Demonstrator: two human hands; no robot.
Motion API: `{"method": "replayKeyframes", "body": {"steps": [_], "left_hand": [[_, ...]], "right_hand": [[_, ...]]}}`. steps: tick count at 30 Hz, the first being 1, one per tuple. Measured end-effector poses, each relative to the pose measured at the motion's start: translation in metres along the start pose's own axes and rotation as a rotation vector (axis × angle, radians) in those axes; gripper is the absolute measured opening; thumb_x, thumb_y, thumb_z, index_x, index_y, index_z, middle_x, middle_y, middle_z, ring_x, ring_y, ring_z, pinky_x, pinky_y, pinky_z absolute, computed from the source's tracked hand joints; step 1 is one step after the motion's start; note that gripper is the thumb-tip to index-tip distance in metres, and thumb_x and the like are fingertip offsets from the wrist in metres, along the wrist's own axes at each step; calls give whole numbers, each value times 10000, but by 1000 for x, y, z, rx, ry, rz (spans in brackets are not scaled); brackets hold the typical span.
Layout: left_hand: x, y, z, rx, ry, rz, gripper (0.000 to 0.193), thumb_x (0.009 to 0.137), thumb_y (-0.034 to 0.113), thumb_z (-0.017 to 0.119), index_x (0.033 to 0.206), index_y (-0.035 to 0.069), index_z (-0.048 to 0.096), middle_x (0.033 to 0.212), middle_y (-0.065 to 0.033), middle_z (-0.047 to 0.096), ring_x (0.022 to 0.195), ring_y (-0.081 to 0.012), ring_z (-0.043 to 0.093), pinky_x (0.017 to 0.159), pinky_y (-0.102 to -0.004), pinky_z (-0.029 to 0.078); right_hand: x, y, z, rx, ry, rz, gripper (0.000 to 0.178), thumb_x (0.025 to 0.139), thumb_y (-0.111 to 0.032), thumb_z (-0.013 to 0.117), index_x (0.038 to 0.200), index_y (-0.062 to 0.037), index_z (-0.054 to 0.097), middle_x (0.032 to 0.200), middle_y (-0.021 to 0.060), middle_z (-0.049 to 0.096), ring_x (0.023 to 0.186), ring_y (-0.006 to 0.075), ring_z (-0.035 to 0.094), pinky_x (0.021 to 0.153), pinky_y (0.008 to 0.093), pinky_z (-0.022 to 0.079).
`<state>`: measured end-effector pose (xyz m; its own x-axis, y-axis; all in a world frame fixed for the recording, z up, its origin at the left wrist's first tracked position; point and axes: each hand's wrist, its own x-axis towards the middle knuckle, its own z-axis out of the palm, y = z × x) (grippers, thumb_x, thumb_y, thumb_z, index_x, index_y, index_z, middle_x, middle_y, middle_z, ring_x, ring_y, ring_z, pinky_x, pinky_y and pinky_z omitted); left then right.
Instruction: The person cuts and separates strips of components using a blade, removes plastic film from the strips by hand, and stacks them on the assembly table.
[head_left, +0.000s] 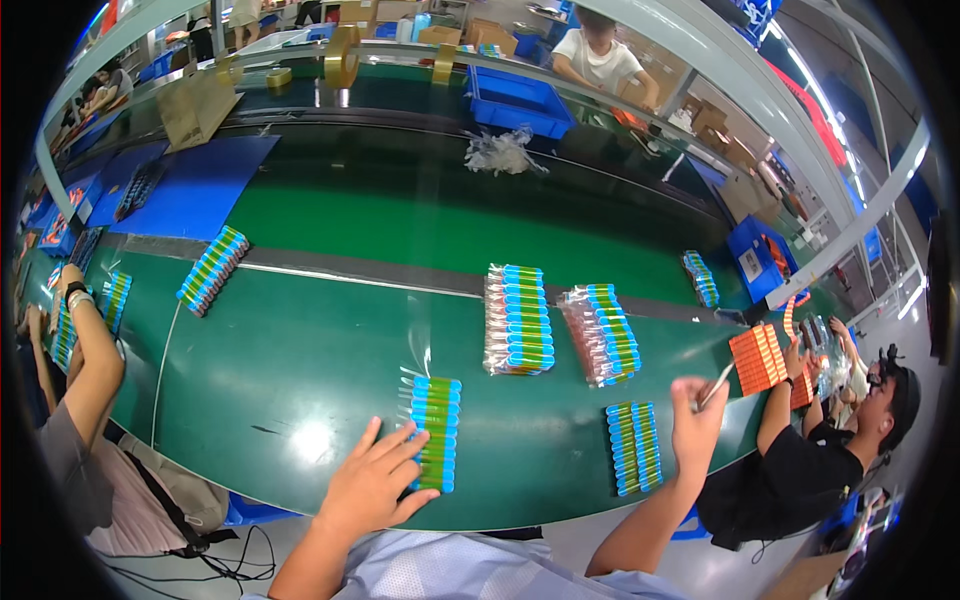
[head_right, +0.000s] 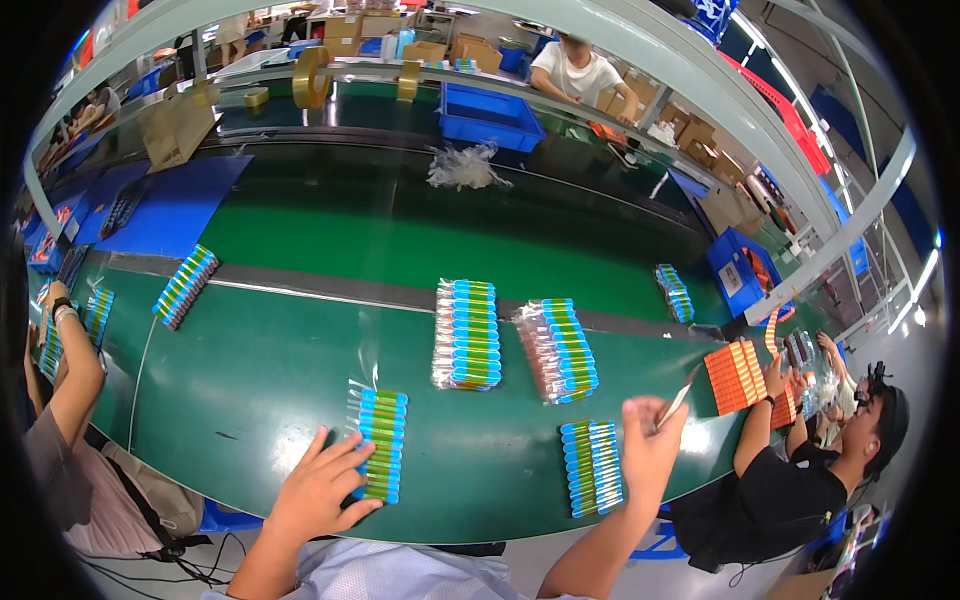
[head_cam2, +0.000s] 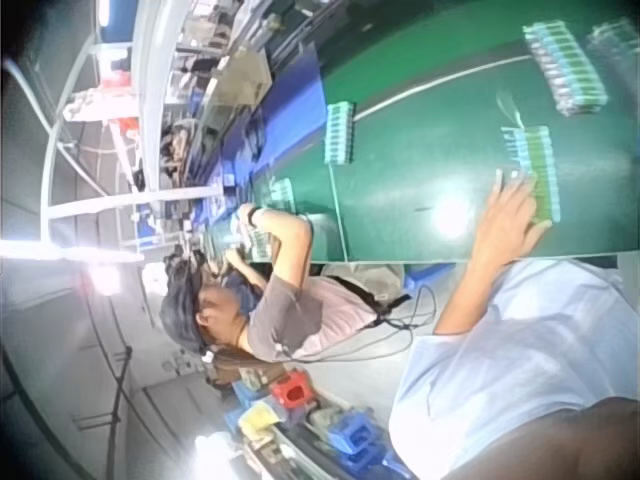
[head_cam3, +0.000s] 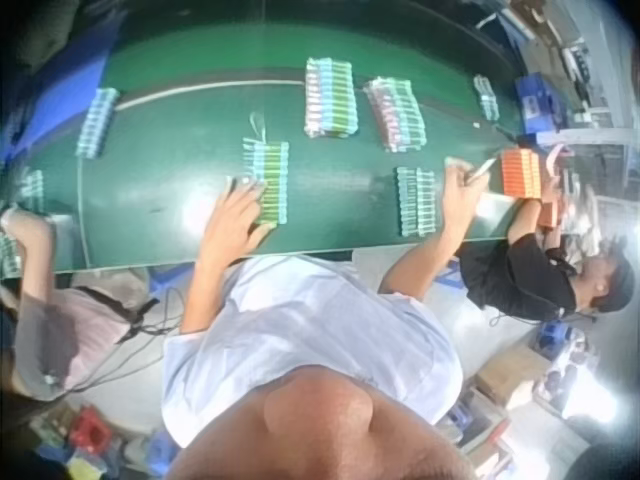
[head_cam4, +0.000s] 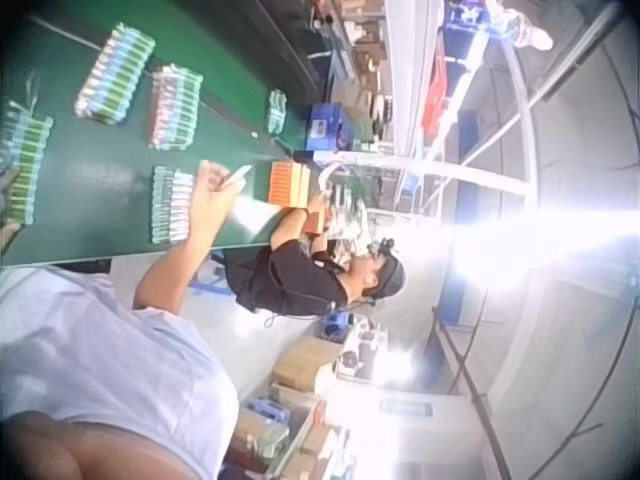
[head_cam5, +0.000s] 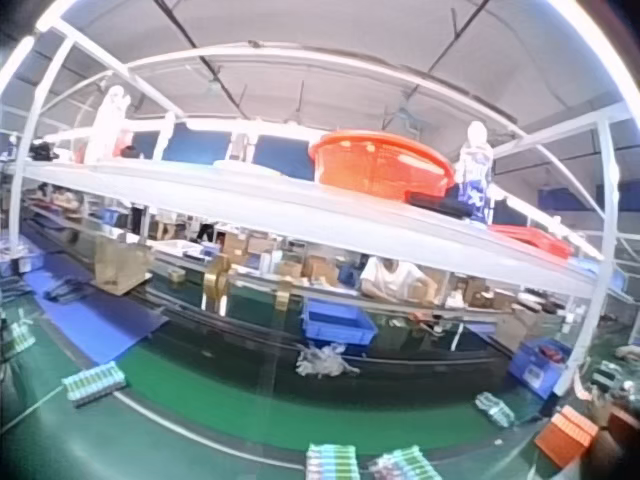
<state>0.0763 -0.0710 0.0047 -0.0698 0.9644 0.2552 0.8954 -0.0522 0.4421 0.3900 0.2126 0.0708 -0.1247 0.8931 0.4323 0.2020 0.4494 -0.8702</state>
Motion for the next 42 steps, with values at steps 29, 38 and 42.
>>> {"method": "replayKeyframes", "body": {"steps": [29, 38, 42], "left_hand": [[8, 10, -5, -52, 7, -18, 554, 713, 377, 823, 1169, 82, 714, 1375, -115, 620, 1293, -341, 532, 1106, -526, 379], [10, 9, -3, 3, 15, 17, 597, 725, 413, 814, 1215, 89, 707, 1410, -119, 600, 1234, -290, 556, 945, -422, 391], [3, 6, 0, -86, 34, 7, 568, 724, 392, 823, 1183, 81, 702, 1396, -115, 596, 1213, -305, 566, 955, -419, 402]], "right_hand": [[-27, 28, -55, -548, -50, 275, 561, 735, -100, 883, 1121, -12, 485, 977, 128, 641, 897, 234, 666, 799, 389, 540], [-76, -41, 128, 729, -378, 451, 430, 930, 70, 640, 1241, -100, 396, 1170, 52, 556, 1075, 132, 582, 914, 326, 508], [-87, -49, 204, 762, -513, 286, 443, 967, 51, 583, 1288, -32, 289, 1190, 100, 497, 1109, 157, 530, 971, 341, 460]]}}
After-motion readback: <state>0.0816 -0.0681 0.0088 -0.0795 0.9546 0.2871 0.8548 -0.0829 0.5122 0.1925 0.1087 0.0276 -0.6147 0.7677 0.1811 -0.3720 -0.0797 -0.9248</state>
